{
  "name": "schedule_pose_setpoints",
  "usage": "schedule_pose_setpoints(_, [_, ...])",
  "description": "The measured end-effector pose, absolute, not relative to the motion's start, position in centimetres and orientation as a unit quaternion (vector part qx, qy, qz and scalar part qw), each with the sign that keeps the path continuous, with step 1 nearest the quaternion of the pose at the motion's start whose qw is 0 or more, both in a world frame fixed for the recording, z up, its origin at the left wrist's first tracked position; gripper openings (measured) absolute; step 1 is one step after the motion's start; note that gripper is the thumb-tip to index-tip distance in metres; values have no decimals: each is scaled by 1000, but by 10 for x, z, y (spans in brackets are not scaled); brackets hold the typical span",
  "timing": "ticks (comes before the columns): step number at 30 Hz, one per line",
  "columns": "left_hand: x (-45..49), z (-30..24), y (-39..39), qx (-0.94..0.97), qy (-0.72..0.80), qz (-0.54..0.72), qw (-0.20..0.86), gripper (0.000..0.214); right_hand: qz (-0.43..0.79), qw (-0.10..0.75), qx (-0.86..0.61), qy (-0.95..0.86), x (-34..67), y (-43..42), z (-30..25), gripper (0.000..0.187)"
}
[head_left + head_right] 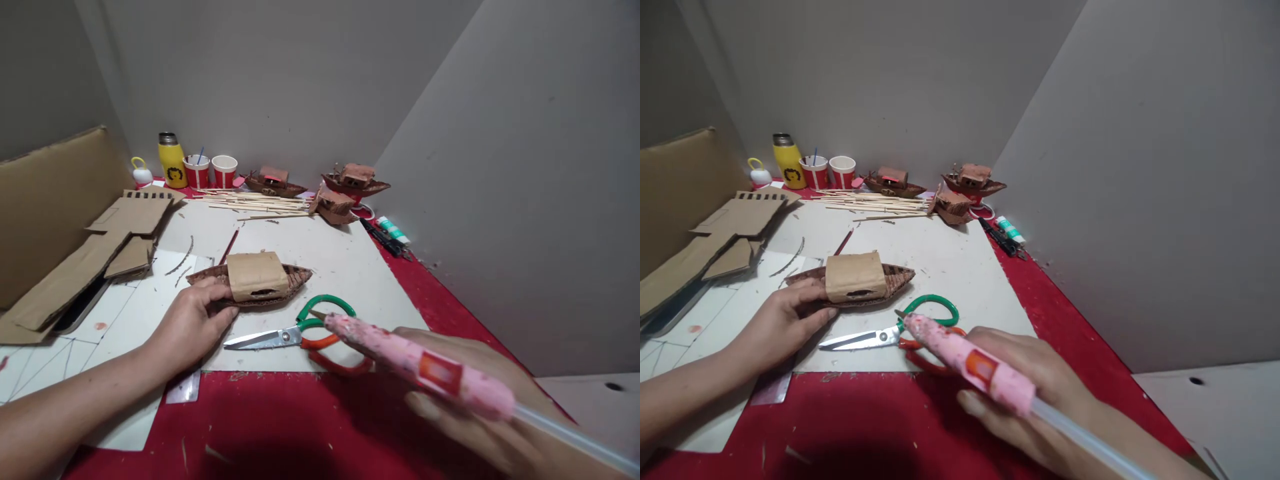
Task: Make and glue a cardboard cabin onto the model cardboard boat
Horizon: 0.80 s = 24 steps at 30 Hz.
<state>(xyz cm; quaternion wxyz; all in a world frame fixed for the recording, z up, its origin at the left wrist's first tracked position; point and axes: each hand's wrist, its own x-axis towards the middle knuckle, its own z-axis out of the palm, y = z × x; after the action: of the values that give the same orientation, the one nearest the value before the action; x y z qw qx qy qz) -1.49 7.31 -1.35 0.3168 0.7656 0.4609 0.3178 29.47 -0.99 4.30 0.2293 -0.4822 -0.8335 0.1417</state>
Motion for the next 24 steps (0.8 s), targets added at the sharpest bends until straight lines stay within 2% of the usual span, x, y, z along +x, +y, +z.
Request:
schedule_pose_setpoints(3, [-15,-13,73,764,460,314,324,26,168,190,-394,-883,277,5,44,23])
schedule_pose_setpoints(7, [-15,-14,75,764,462,304,333,27,163,216,-342,-900,264,20,38,11])
schedule_pose_setpoints(14, [-14,-14,76,768,462,288,337,23,205,209,-293,-910,255,34,14,12])
schedule_pose_setpoints(24, [-14,-1,75,728,498,257,395,38,167,206,-297,-917,261,29,18,9])
